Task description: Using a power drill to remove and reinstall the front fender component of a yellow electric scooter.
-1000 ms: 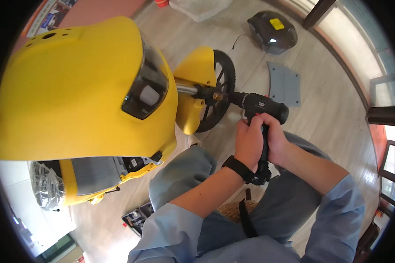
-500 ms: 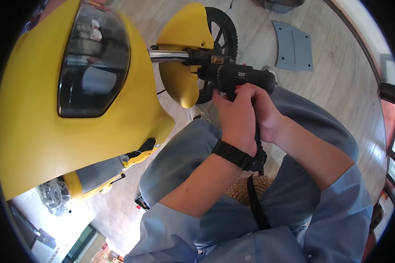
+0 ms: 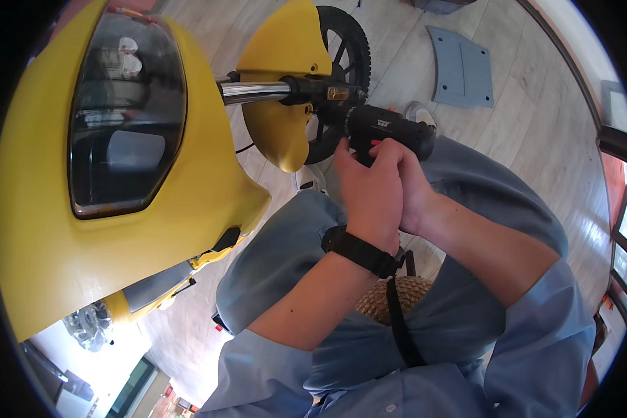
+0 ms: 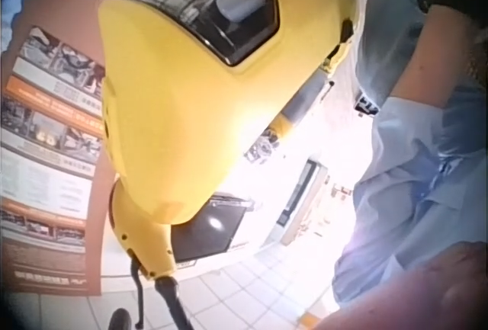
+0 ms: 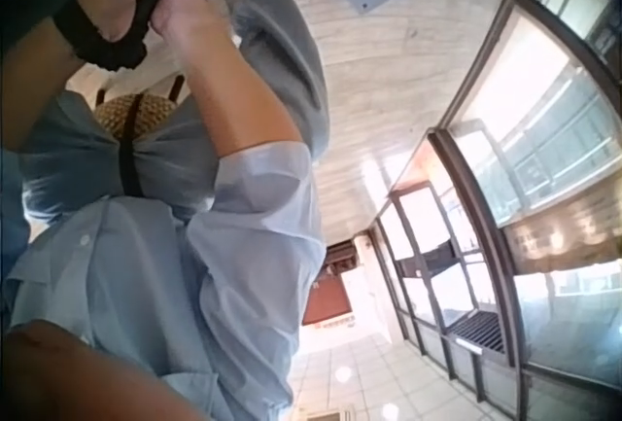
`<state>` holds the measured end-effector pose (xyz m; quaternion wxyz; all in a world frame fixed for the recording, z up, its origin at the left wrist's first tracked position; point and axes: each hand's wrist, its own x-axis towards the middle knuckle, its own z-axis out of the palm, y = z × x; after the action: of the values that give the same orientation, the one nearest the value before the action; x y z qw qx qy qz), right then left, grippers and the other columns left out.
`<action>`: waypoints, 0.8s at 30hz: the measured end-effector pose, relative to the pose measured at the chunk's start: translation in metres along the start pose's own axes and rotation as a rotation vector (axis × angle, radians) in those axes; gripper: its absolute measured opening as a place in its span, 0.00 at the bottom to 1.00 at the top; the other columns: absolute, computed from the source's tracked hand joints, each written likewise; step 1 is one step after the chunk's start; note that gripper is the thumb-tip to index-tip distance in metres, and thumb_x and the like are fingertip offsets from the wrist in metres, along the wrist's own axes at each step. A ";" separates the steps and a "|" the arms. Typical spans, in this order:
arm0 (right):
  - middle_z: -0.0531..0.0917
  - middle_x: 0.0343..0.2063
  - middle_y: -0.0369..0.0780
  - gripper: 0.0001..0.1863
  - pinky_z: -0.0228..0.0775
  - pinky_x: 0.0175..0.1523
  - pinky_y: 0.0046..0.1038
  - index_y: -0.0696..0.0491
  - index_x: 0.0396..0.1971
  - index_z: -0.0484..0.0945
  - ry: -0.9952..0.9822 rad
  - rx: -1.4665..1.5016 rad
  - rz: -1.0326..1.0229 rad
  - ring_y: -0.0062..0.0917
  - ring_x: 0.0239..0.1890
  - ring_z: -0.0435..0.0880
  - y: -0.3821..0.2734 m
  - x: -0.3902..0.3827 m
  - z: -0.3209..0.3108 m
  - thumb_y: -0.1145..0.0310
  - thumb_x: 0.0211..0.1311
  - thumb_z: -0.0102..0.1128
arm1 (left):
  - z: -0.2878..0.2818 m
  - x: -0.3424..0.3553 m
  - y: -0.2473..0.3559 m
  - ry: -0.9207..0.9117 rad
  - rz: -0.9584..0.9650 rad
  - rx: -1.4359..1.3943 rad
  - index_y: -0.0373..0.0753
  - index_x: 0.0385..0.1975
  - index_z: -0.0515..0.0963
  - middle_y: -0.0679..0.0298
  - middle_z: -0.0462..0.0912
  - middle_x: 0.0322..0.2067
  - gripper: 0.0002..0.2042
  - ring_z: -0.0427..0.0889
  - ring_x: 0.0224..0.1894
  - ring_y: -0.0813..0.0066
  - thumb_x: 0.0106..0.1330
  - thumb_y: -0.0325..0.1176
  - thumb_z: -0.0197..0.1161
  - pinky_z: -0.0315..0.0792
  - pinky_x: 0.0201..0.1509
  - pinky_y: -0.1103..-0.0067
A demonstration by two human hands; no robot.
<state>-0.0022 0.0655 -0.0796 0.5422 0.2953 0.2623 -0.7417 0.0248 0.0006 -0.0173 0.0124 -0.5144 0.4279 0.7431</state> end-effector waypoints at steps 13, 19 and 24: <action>0.79 0.27 0.36 0.16 0.70 0.39 0.28 0.49 0.32 0.76 0.084 -0.025 0.026 0.26 0.31 0.78 -0.010 0.000 0.004 0.51 0.56 0.52 | 0.010 0.008 -0.005 0.026 0.047 -0.067 0.33 0.63 0.58 0.61 0.74 0.49 0.32 0.73 0.51 0.72 0.57 0.32 0.60 0.66 0.56 0.78; 0.80 0.28 0.35 0.17 0.72 0.41 0.27 0.50 0.32 0.76 0.151 -0.060 0.071 0.24 0.32 0.79 -0.007 -0.004 0.015 0.51 0.61 0.47 | 0.004 0.004 0.001 0.044 0.019 -0.076 0.33 0.64 0.56 0.60 0.73 0.51 0.34 0.73 0.51 0.71 0.57 0.32 0.60 0.66 0.57 0.78; 0.80 0.29 0.35 0.17 0.72 0.41 0.27 0.50 0.33 0.76 0.041 -0.044 0.117 0.24 0.31 0.79 -0.010 -0.011 0.006 0.52 0.62 0.47 | 0.004 0.002 -0.005 0.071 0.035 0.002 0.33 0.65 0.54 0.57 0.71 0.52 0.35 0.72 0.53 0.69 0.57 0.33 0.59 0.66 0.57 0.78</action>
<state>-0.0100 0.0711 -0.0672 0.5853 0.3134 0.2717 -0.6967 0.0231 0.0052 -0.0218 -0.0150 -0.5330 0.4377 0.7239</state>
